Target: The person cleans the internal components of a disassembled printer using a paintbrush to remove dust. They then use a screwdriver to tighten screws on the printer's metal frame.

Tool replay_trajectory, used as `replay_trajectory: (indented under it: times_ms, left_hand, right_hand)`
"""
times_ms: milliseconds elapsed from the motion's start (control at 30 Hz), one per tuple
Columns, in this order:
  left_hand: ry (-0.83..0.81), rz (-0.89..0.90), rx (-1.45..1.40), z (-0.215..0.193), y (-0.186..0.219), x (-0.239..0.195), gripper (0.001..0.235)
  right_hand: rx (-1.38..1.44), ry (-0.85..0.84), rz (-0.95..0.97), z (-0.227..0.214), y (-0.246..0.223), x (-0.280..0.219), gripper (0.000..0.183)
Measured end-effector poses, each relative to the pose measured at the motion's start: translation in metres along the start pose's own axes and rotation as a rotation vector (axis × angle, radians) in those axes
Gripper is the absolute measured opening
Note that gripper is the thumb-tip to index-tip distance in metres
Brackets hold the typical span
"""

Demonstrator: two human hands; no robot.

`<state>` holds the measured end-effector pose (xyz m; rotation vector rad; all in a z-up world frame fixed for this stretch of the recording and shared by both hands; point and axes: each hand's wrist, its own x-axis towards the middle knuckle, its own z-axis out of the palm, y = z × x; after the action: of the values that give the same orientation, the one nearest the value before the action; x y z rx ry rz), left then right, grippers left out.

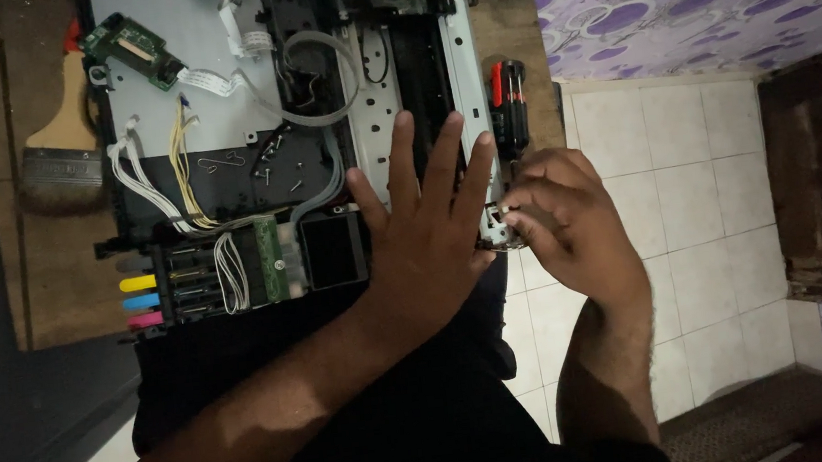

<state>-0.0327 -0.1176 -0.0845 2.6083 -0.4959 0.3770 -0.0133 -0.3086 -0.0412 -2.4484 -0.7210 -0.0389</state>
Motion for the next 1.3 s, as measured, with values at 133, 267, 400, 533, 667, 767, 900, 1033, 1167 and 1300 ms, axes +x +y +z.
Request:
replay_trajectory:
  times_ms: [133,267,400,533,667,767,900,1033,1167,1300]
  left_hand:
    - [-0.006,0.012,0.025,-0.001,-0.002,0.001,0.126]
    - [-0.035,0.027,-0.025,0.004,-0.005,0.001,0.128]
    - [-0.045,0.042,-0.046,0.003,-0.005,0.0,0.128]
    - [-0.041,0.039,-0.009,0.004,-0.004,0.001,0.132]
    - [-0.054,0.035,-0.024,0.008,-0.003,0.001,0.133]
    - [-0.057,0.033,-0.023,0.01,-0.003,0.002,0.133]
    - [-0.049,0.059,-0.023,0.008,-0.006,0.0,0.132]
    - [-0.021,0.036,0.011,0.013,-0.002,-0.001,0.139]
    - [-0.033,0.03,0.058,0.01,-0.002,0.002,0.133]
    - [-0.05,0.036,-0.039,0.013,-0.005,0.0,0.137]
  right_hand:
    - [0.042,-0.008,-0.026,0.002,0.004,-0.002,0.011]
    - [-0.024,0.018,-0.031,0.004,0.003,-0.002,0.009]
    - [-0.021,0.037,-0.015,0.004,0.0,-0.003,0.01]
    - [-0.041,0.055,-0.062,0.004,-0.003,0.0,0.006]
    - [-0.044,0.062,-0.074,0.004,-0.003,0.0,0.004]
    - [-0.061,0.061,-0.076,0.003,-0.005,0.001,0.005]
    - [-0.071,0.063,-0.065,0.003,-0.005,0.001,0.007]
    - [-0.098,0.06,-0.094,0.002,-0.003,0.0,0.004]
    - [-0.057,0.022,-0.06,-0.001,-0.005,0.001,0.005]
    - [-0.063,0.032,-0.024,-0.001,-0.008,-0.002,0.016]
